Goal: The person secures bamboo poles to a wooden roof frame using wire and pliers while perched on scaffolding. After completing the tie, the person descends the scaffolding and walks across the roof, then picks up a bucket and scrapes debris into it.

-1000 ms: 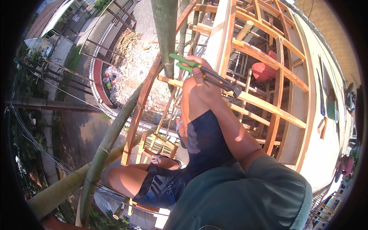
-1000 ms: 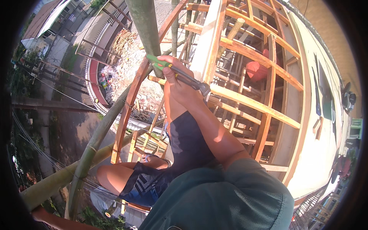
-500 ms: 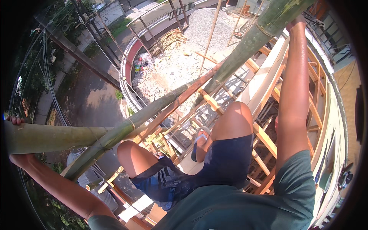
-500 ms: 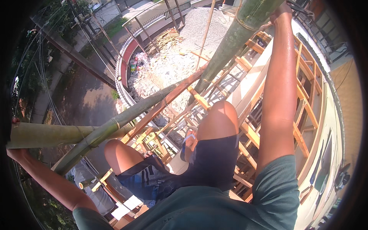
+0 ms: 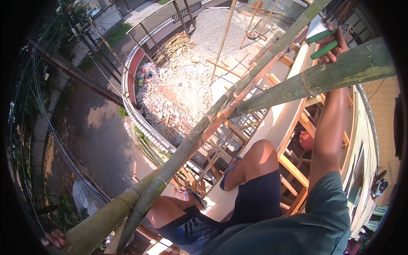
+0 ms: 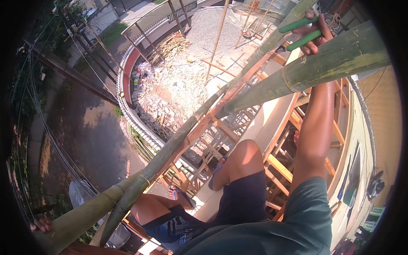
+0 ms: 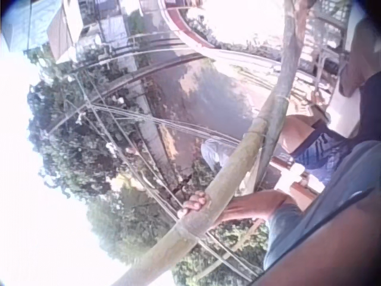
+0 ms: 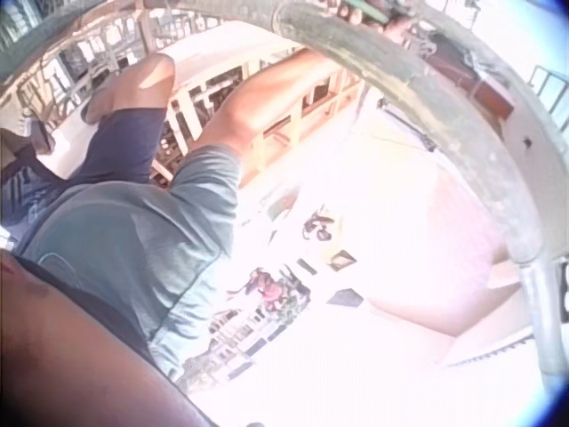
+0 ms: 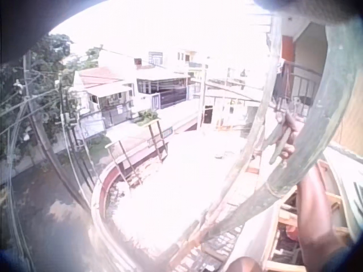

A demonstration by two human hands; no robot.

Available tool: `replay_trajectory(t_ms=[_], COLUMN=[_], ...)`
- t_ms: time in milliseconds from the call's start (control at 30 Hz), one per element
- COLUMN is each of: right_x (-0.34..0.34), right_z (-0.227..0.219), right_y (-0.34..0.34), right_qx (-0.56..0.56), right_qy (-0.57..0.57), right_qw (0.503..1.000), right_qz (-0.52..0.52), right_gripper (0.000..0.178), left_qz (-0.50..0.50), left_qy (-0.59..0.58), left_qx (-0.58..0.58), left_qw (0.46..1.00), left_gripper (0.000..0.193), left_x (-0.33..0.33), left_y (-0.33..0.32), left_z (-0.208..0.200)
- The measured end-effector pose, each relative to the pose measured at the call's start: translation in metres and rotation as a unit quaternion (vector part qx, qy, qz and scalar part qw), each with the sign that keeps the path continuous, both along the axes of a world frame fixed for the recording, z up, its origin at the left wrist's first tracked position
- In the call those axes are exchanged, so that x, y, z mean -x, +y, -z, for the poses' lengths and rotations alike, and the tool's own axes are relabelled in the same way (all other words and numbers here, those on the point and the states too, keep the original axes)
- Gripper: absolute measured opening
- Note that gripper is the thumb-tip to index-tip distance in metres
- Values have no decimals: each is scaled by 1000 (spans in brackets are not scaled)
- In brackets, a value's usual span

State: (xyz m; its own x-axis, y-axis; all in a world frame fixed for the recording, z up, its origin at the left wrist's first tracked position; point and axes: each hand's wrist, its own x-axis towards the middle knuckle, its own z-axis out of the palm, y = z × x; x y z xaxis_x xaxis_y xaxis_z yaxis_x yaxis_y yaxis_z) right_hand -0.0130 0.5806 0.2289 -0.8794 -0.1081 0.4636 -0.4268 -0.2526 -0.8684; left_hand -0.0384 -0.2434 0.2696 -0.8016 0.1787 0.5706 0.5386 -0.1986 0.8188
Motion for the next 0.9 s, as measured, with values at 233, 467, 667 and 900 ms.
replay_trajectory(t_ms=[233, 467, 667, 900], right_x=[-15, -33, -79, -135], right_z=[7, 22, -69, -178], right_y=[-60, -38, -55, -55], right_qx=[110, 48, 74, 161], right_qy=[-92, -205, -192, -84], right_qw=[968, 867, 686, 784], right_qz=[207, 452, 698, 593], right_gripper=[29, 31, 43, 47], left_qz=[-31, 135, -128, -256], left_qy=[-90, -336, -473, -457], left_qx=[-56, -65, -166, -146], left_qw=[994, 930, 855, 840], left_gripper=[37, 62, 74, 52], left_x=[-6, 11, 0, -41], left_y=[8, -27, -13, -53], left_z=[9, 4, 33, 66])
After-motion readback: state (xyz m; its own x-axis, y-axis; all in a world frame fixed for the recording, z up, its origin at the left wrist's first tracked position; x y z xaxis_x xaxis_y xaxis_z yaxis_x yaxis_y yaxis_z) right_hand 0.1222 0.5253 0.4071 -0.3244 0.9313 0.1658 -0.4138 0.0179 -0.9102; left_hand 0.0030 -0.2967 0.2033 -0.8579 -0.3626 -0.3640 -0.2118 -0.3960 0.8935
